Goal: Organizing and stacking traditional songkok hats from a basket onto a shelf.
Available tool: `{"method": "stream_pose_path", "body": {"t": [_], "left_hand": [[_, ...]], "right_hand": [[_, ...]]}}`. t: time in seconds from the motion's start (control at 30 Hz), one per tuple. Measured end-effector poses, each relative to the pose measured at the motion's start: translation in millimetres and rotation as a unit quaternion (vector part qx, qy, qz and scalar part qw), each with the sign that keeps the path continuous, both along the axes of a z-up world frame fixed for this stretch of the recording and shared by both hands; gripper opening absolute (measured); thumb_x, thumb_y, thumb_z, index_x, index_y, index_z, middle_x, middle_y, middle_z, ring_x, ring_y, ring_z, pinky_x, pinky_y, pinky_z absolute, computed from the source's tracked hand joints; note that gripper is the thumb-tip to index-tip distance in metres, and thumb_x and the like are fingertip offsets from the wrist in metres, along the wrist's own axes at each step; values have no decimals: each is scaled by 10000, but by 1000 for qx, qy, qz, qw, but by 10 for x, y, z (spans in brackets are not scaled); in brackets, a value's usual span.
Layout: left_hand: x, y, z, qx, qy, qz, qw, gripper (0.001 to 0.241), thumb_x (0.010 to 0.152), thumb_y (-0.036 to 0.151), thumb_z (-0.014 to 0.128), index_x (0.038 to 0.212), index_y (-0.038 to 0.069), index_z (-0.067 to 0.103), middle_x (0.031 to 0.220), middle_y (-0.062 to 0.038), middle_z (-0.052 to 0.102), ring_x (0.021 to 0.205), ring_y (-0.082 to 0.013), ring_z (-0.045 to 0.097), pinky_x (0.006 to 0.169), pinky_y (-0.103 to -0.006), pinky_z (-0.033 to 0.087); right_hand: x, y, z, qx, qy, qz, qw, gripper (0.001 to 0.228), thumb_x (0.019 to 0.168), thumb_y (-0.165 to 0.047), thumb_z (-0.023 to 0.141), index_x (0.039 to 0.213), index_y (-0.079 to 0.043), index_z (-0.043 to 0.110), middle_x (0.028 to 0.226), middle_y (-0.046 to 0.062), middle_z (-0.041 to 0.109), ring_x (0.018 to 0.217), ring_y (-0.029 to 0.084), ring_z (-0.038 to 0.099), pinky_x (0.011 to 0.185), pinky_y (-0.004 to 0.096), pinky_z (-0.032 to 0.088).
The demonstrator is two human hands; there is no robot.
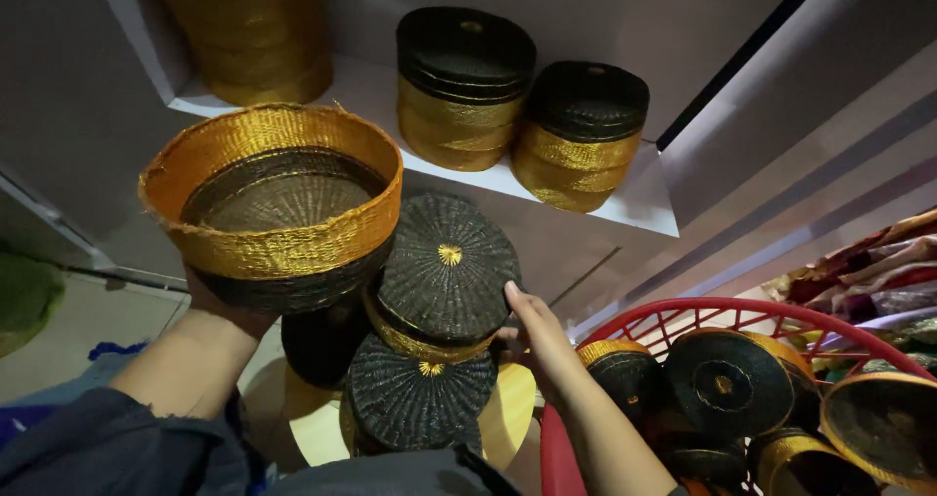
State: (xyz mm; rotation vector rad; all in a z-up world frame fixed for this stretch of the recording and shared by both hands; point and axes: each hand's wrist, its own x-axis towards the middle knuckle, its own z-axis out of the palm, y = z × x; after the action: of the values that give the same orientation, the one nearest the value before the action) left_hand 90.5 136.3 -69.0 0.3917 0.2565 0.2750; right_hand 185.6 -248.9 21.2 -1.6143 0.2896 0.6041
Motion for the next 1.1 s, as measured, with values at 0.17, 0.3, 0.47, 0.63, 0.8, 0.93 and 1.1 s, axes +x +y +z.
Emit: {"method": "stream_pose_path", "body": {"t": [0.17,0.3,0.47,0.63,0.8,0.93,1.1], "left_hand": [[179,-343,1110,3,-13,-12,1000,575,1053,581,450,1388,148,628,1373,-91,657,1249,-293,625,1048,-476,556],[213,-421,1239,7,-23,-27,999,569,1060,577,455,1387,145,627,1370,-93,655,1247,-295,621,1048,-476,553],[293,-471,1284,13,-35,-52,998,562,1068,573,460,1387,141,625,1367,-97,653,1244,-297,616,1049,-476,550],[345,-515,1338,19,-49,-75,996,554,1077,569,466,1387,137,623,1363,-100,650,1241,-300,612,1050,-476,547],[426,-569,1461,38,-58,-105,992,547,1085,565,471,1387,133,621,1360,-103,648,1238,-302,607,1051,-477,543],[406,-773,1888,69,19,-91,993,600,975,620,458,1326,175,653,1301,-82,688,1175,-287,644,998,-471,553],[559,-865,2016,106,48,-113,987,596,952,608,455,1326,192,662,1323,-73,695,1173,-287,656,1000,-466,554]], "right_hand": [[229,-111,-327,-51,-111,16,992,711,880,-613,666,1374,-108,594,1220,44,642,1082,172,575,890,329,454],[198,-25,-80,-212,-335,7,918,749,857,-504,757,1446,-98,533,1453,116,491,1351,283,507,1108,402,412],[-73,209,758,-179,-469,54,863,765,826,-391,795,1474,-133,480,1515,96,465,1391,271,485,1090,432,430],[-156,337,1034,-112,-496,86,857,779,843,-324,806,1510,-145,446,1578,90,411,1464,278,425,1139,498,390],[-192,384,1121,-50,-501,117,856,829,850,-254,792,1563,-157,380,1572,88,397,1457,280,435,1164,498,395],[-147,326,1016,26,-496,101,862,759,909,-203,707,1585,-144,365,1590,119,382,1487,285,415,1180,493,382],[-108,297,936,207,-453,106,860,626,1071,-282,506,1641,-109,315,1635,185,402,1518,286,431,1257,408,318]]}}
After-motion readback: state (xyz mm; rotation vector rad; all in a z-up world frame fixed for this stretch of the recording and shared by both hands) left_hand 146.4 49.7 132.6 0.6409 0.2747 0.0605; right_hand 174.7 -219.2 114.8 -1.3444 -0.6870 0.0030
